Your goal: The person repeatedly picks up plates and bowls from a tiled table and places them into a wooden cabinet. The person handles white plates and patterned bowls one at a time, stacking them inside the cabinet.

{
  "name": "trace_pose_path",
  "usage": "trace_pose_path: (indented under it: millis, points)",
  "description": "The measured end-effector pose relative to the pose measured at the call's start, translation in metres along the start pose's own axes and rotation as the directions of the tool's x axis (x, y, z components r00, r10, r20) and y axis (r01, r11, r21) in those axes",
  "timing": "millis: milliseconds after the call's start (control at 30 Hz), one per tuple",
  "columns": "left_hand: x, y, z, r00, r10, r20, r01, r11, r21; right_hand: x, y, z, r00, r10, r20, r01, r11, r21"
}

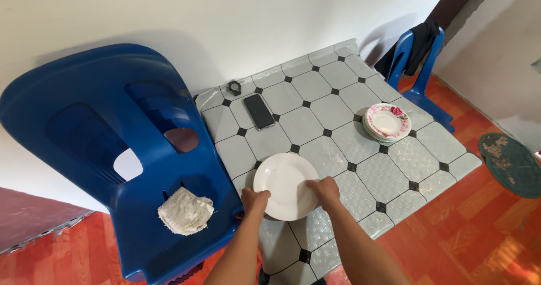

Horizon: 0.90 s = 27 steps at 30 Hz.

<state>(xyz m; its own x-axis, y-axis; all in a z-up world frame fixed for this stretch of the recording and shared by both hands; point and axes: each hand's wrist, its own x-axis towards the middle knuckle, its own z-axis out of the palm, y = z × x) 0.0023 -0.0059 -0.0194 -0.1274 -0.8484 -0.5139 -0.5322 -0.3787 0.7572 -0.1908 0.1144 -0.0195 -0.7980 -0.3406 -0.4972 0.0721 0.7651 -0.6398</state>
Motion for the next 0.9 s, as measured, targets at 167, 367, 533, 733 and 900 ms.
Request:
trace_pose_path:
  millis: [167,367,533,733,900]
  points:
    - [0.000,-0.011,0.002,0.994,-0.092,0.059,0.101,0.980,-0.173,-0.016,-0.012,-0.008,1.000,-0.025,0.005,0.025,0.999,-0.029]
    - [0.009,-0.024,0.002,0.991,-0.068,0.116,0.084,0.987,-0.138,-0.006,0.000,-0.005,0.997,-0.026,0.070,0.006,0.963,0.268]
    - [0.020,-0.028,0.001,0.976,0.012,0.219,0.039,0.973,-0.228,-0.013,-0.001,-0.002,0.984,0.045,0.171,-0.110,0.915,0.387]
    - [0.007,-0.008,-0.019,0.941,-0.012,0.338,0.115,0.951,-0.288,-0.019,-0.020,-0.007,0.985,0.072,0.160,-0.134,0.898,0.420]
    - [0.015,0.002,-0.030,0.960,0.089,0.266,0.081,0.821,-0.566,-0.048,-0.080,-0.027,0.942,-0.197,0.272,0.043,0.874,0.484]
